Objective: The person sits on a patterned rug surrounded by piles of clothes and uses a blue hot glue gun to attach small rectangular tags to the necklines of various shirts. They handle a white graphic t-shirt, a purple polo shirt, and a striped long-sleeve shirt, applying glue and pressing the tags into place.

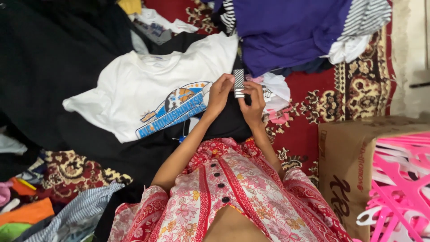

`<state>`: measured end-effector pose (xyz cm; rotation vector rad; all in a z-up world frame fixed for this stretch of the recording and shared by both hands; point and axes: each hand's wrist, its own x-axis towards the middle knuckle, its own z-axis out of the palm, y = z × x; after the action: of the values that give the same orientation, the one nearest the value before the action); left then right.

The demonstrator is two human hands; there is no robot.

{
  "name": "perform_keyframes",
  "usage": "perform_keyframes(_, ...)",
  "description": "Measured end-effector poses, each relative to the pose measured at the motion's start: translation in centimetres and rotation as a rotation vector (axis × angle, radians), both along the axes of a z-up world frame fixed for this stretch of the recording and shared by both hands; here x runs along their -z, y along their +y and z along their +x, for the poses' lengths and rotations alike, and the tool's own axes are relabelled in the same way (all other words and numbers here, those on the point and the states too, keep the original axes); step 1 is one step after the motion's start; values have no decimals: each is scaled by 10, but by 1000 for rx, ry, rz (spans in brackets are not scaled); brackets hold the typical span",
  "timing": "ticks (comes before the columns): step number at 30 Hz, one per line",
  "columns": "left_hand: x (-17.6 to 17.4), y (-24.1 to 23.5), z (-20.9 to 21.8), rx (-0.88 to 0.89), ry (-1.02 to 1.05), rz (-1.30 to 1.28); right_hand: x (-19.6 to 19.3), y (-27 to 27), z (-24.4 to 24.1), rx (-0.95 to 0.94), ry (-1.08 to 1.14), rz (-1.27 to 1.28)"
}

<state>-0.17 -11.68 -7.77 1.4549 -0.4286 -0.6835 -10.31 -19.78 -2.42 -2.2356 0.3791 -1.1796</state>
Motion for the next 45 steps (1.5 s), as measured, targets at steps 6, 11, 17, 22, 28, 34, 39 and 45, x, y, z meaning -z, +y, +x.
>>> perform_keyframes(6, -27, 56, 12, -199, -35, 14, 25, 35, 27, -155, 30, -43)
perform_keyframes(11, -31, 101, 26, -328, -88, 22, 17, 69, 47, -308, 72, -17)
perform_keyframes(17, -30, 148, 44, -451, -103, 59, 9, 107, 67, -483, 124, 54)
perform_keyframes(22, -30, 190, 68, -521, -198, 165, 11, 120, 67, -658, 234, 71)
perform_keyframes(28, -3, 227, 87, -485, -232, 238, 35, 116, 52, -866, 322, -73)
perform_keyframes(34, 15, 227, 94, -385, -237, 268, 37, 107, 33, -1016, 561, -281)
perform_keyframes(39, 26, 221, 99, -380, -189, 241, 24, 113, 34, -1036, 857, -452)
perform_keyframes(45, 29, 220, 100, -381, -155, 233, 45, 106, 33, -1046, 754, -507)
